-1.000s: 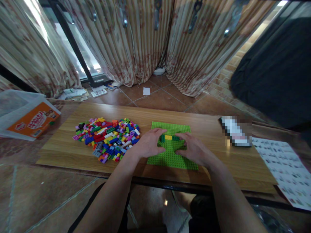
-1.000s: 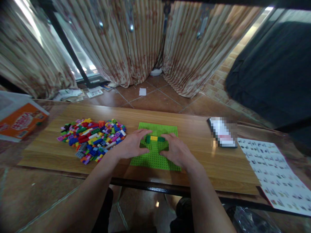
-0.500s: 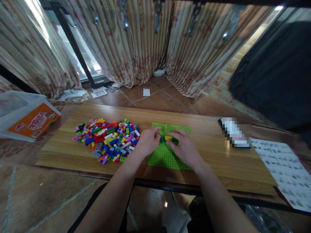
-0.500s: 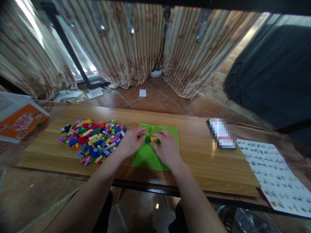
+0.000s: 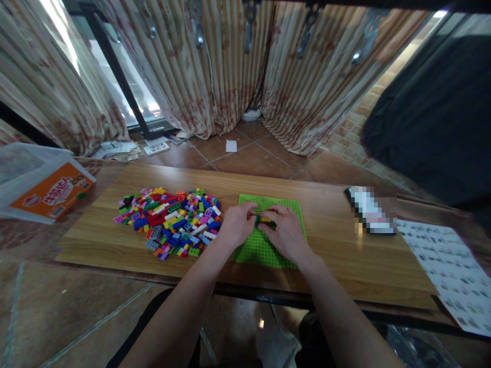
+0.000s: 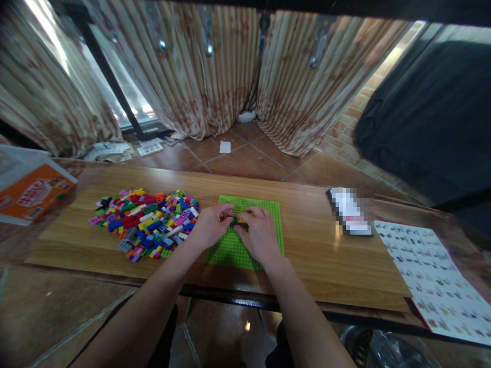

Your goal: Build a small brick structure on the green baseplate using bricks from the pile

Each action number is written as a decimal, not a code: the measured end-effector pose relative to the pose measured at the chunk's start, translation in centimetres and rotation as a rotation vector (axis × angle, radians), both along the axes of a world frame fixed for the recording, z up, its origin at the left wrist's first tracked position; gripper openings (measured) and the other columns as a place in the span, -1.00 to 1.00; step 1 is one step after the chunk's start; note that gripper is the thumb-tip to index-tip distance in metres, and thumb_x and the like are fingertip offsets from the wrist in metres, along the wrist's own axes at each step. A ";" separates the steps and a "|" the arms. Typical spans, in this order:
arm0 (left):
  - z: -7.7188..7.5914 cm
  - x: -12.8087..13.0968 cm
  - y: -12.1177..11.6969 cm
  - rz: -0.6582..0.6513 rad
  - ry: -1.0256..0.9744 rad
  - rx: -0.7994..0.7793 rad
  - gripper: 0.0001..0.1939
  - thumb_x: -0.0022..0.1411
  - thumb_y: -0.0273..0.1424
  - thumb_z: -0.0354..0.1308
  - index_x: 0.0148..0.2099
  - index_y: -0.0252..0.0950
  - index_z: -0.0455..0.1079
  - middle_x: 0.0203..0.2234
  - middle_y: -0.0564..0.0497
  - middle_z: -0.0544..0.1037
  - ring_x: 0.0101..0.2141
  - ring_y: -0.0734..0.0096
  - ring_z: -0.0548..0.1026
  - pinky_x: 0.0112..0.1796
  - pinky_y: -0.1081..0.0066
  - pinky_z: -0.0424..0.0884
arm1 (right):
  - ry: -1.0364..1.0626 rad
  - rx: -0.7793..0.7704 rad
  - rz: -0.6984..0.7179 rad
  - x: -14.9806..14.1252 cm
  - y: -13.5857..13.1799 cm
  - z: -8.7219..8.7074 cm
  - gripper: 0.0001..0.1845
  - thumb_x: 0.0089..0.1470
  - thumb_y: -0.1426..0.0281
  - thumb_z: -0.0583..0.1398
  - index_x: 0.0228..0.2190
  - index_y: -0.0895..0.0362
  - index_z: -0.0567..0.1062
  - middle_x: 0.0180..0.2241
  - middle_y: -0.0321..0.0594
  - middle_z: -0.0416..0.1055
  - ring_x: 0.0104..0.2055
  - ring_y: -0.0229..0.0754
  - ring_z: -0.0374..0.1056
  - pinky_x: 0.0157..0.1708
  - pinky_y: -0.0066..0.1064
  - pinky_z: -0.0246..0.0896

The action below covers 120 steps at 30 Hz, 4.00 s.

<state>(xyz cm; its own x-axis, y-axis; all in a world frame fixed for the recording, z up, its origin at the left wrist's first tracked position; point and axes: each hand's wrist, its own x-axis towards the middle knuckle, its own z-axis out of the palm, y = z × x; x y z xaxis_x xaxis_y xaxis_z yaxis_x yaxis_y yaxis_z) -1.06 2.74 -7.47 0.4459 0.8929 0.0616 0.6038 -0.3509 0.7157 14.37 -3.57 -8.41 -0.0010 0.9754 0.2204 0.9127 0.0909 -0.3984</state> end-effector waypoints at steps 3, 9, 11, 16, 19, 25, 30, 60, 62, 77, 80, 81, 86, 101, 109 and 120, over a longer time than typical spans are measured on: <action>0.1 0.1 -0.1 -0.004 0.008 0.000 -0.63 0.18 -0.56 0.15 0.05 -0.32 0.48 -0.22 -0.07 0.66 -0.21 0.29 0.61 -0.08 0.33 0.51 | 0.005 -0.016 -0.006 0.0 0.0 0.0 -0.75 0.10 0.32 0.28 -0.14 0.00 0.61 -0.07 -0.11 0.44 -0.02 0.01 0.28 -0.04 -0.17 0.19; 0.3 0.2 -0.3 0.002 0.010 -0.009 -0.64 0.19 -0.56 0.15 0.04 -0.32 0.49 -0.23 -0.07 0.66 -0.22 0.29 0.61 -0.09 0.34 0.50 | 0.025 -0.042 -0.006 0.1 0.2 0.0 -0.74 0.08 0.33 0.30 -0.14 0.02 0.60 -0.08 -0.12 0.43 -0.03 -0.01 0.28 -0.04 -0.19 0.18; 0.2 0.3 -0.2 0.006 0.002 -0.014 -0.65 0.19 -0.56 0.15 0.03 -0.32 0.50 -0.23 -0.06 0.66 -0.22 0.30 0.61 -0.09 0.35 0.50 | 0.024 -0.051 -0.009 0.1 0.3 0.0 -0.75 0.08 0.33 0.30 -0.15 0.01 0.60 -0.08 -0.13 0.43 -0.03 -0.02 0.28 -0.04 -0.19 0.17; -0.2 0.4 -0.1 0.035 -0.039 -0.029 -0.68 0.18 -0.56 0.16 -0.01 -0.32 0.52 -0.25 -0.05 0.67 -0.22 0.31 0.61 -0.11 0.37 0.50 | 0.027 -0.066 -0.005 0.1 0.3 0.1 -0.76 0.08 0.34 0.30 -0.16 0.01 0.60 -0.09 -0.14 0.45 -0.03 -0.01 0.27 -0.04 -0.19 0.17; -0.4 0.5 -0.2 0.065 -0.047 -0.037 -0.71 0.17 -0.56 0.17 -0.06 -0.31 0.54 -0.28 -0.05 0.67 -0.23 0.31 0.62 -0.13 0.37 0.50 | 0.023 -0.075 -0.010 0.0 0.4 0.3 -0.76 0.08 0.34 0.29 -0.16 0.01 0.60 -0.09 -0.14 0.45 -0.02 -0.01 0.27 -0.04 -0.20 0.17; -0.1 0.8 0.0 0.111 -0.009 -0.056 -0.70 0.13 -0.57 0.19 -0.07 -0.30 0.54 -0.30 -0.04 0.67 -0.24 0.31 0.61 -0.14 0.38 0.49 | 0.006 -0.146 -0.011 -0.2 0.6 1.2 -0.77 0.09 0.33 0.29 -0.16 0.02 0.60 -0.09 -0.15 0.45 0.00 -0.01 0.28 -0.03 -0.20 0.16; 0.1 0.9 0.6 0.120 0.036 -0.082 -0.72 0.09 -0.56 0.22 -0.11 -0.31 0.54 -0.33 -0.03 0.67 -0.26 0.31 0.61 -0.18 0.39 0.49 | 0.004 -0.192 -0.014 -0.4 0.8 2.0 -0.79 0.11 0.32 0.28 -0.17 0.01 0.60 -0.06 -0.18 0.45 0.03 -0.01 0.27 -0.01 -0.20 0.14; 0.3 0.8 0.3 0.082 0.001 -0.089 -0.76 0.14 -0.58 0.18 -0.13 -0.32 0.51 -0.33 -0.03 0.65 -0.27 0.34 0.59 -0.15 0.37 0.49 | 0.127 -0.095 -0.018 0.2 0.5 0.2 -0.76 0.12 0.30 0.26 -0.15 0.01 0.62 -0.06 -0.13 0.48 0.00 0.01 0.32 0.01 -0.11 0.20; 0.4 0.7 0.2 0.075 0.001 -0.085 -0.76 0.15 -0.57 0.17 -0.11 -0.33 0.51 -0.31 -0.04 0.65 -0.25 0.34 0.59 -0.14 0.37 0.49 | 0.128 -0.085 -0.032 0.1 0.5 0.0 -0.77 0.10 0.31 0.28 -0.17 -0.01 0.62 -0.06 -0.14 0.47 0.00 0.01 0.31 0.00 -0.11 0.19; 1.0 0.0 -0.1 0.031 0.095 -0.130 -0.82 0.14 -0.47 0.25 -0.18 -0.28 0.57 -0.30 -0.02 0.66 -0.25 0.32 0.59 -0.19 0.38 0.45 | 0.094 -0.103 -0.027 0.0 0.8 0.2 -0.80 0.07 0.31 0.30 -0.20 -0.04 0.62 -0.07 -0.17 0.45 -0.01 0.00 0.29 -0.04 -0.15 0.17; 1.0 0.0 0.1 0.034 0.114 -0.134 -0.83 0.13 -0.47 0.25 -0.19 -0.28 0.58 -0.30 -0.03 0.67 -0.24 0.31 0.59 -0.19 0.37 0.45 | 0.101 -0.126 -0.030 0.1 0.9 0.3 -0.80 0.06 0.31 0.32 -0.21 -0.04 0.63 -0.08 -0.19 0.46 -0.02 -0.02 0.29 -0.05 -0.18 0.16; 1.1 0.0 0.1 0.035 0.125 -0.130 -0.83 0.13 -0.47 0.25 -0.20 -0.28 0.59 -0.29 -0.03 0.67 -0.24 0.30 0.59 -0.18 0.37 0.45 | 0.099 -0.134 -0.028 0.1 0.9 0.3 -0.80 0.06 0.30 0.32 -0.20 -0.04 0.63 -0.09 -0.19 0.46 -0.02 -0.02 0.29 -0.05 -0.18 0.16; 1.1 0.0 0.0 0.016 0.175 -0.065 -0.83 0.16 -0.45 0.22 -0.21 -0.23 0.61 -0.31 -0.02 0.67 -0.25 0.31 0.59 -0.20 0.39 0.44 | 0.033 -0.146 -0.014 -0.1 0.8 0.7 -0.78 0.16 0.27 0.25 -0.14 -0.05 0.62 -0.07 -0.17 0.45 -0.01 -0.03 0.28 -0.08 -0.20 0.14; 0.7 -0.4 -0.5 0.009 0.151 -0.015 -0.81 0.23 -0.42 0.17 -0.16 -0.25 0.58 -0.29 -0.03 0.67 -0.26 0.29 0.60 -0.17 0.36 0.46 | 0.007 -0.059 0.009 -0.2 0.0 0.1 -0.73 0.19 0.24 0.23 -0.08 -0.07 0.59 -0.02 -0.15 0.43 0.03 -0.01 0.27 -0.02 -0.15 0.15; 0.5 -1.2 0.3 -0.020 0.044 -0.031 -0.78 0.26 -0.47 0.10 -0.13 -0.33 0.56 -0.27 -0.06 0.66 -0.26 0.33 0.59 -0.17 0.39 0.46 | 0.130 -0.064 0.031 1.2 0.4 0.5 -0.51 0.01 0.33 0.34 0.01 0.08 0.51 0.01 -0.07 0.44 0.08 0.02 0.31 0.09 -0.09 0.20; 0.5 -1.4 -0.4 -0.174 0.046 0.099 -0.54 0.10 -0.49 0.24 0.09 -0.29 0.44 0.02 -0.10 0.54 -0.08 0.21 0.53 0.02 0.24 0.43 | 0.109 -0.070 -0.019 3.4 -0.4 -0.1 -0.78 0.06 0.45 0.24 -0.21 0.11 0.59 -0.19 -0.10 0.49 -0.09 -0.02 0.38 -0.01 -0.15 0.26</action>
<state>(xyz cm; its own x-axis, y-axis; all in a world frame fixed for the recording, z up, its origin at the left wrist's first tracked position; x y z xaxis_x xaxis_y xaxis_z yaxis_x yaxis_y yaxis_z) -2.41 2.38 -6.98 0.5975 0.7927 0.1209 0.5592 -0.5200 0.6456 17.75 -3.93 -8.46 0.0376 0.9881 0.1494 0.8648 0.0428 -0.5004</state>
